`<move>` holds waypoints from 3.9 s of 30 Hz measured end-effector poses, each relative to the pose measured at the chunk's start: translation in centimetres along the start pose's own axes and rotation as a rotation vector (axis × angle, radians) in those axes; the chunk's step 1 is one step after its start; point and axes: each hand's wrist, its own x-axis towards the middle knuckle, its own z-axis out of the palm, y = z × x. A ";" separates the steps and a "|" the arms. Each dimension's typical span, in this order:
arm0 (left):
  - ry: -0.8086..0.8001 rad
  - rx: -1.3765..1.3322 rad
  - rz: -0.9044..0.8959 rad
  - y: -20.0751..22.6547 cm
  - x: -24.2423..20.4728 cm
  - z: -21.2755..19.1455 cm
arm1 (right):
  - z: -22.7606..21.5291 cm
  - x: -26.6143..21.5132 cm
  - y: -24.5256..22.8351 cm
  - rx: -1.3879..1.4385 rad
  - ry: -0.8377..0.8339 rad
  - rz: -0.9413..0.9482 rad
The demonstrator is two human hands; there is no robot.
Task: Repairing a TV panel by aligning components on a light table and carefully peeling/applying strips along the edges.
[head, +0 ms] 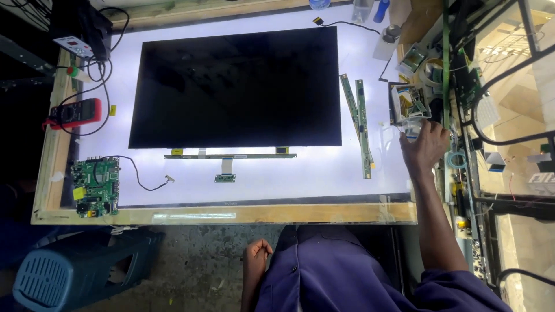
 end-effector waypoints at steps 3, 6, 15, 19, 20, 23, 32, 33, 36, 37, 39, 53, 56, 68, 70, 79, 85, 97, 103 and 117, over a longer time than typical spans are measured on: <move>0.006 0.000 0.017 1.2 -0.3 0.1 | 0.1 -0.3 0.1 0.153 0.116 -0.055; 0.006 0.041 0.125 1.4 -0.2 0.1 | -2.9 -1.2 -1.6 0.442 0.030 -0.026; -0.158 0.164 0.810 15.8 -0.8 2.5 | -15.2 -6.5 -12.4 1.019 -0.322 -0.179; -0.027 0.259 0.918 17.5 0.8 5.3 | -18.1 -10.1 -16.5 1.101 -0.425 -0.222; 0.056 0.402 0.929 17.0 1.5 5.6 | -18.2 -10.8 -17.0 1.099 -0.450 -0.247; 0.169 0.514 0.968 16.3 0.9 5.7 | -19.4 -12.5 -17.9 1.059 -0.467 -0.278; 0.178 0.640 0.769 17.2 -2.3 4.4 | -19.5 -15.3 -18.1 0.984 -0.508 -0.260; 0.146 0.636 0.591 17.9 -2.6 4.4 | -19.6 -15.4 -18.1 0.984 -0.544 -0.230; 0.193 0.424 0.650 13.9 -0.3 4.4 | -19.6 -15.4 -18.1 1.013 -0.632 -0.126; 0.189 0.423 0.652 14.0 -0.3 4.0 | -19.3 -15.4 -17.9 1.011 -0.629 -0.123; 0.092 0.144 0.577 14.0 -0.3 3.5 | -18.8 -15.4 -17.2 1.031 -0.689 -0.061; -0.173 -0.526 0.347 8.3 -1.1 1.5 | -7.8 -10.0 -1.9 1.051 -0.326 0.367; -0.149 -0.505 0.253 8.8 -1.5 1.4 | -7.1 -9.4 -0.7 0.881 -0.270 0.426; -0.041 -0.656 0.232 8.9 -3.0 1.0 | -0.9 -9.9 5.7 0.981 -0.165 0.211; -0.034 -0.675 0.224 8.9 -3.5 0.6 | 1.5 -11.1 6.4 1.007 -0.144 0.116; -0.090 -0.640 0.365 6.5 -4.5 0.3 | -14.9 -17.7 -17.7 1.113 -0.919 0.175; 0.069 -0.558 0.345 4.8 -4.2 -0.6 | -20.4 -20.8 -23.7 1.282 -1.042 -0.510; -0.078 -0.544 0.195 7.9 -1.2 2.5 | -16.1 -18.2 -20.2 1.467 -1.145 0.037; -0.153 -0.552 0.159 7.9 1.2 4.0 | -8.0 -5.5 -15.5 1.404 -0.896 -0.131; 0.224 -0.576 -0.168 2.5 2.0 4.9 | 10.1 28.0 -5.0 0.411 0.058 -0.447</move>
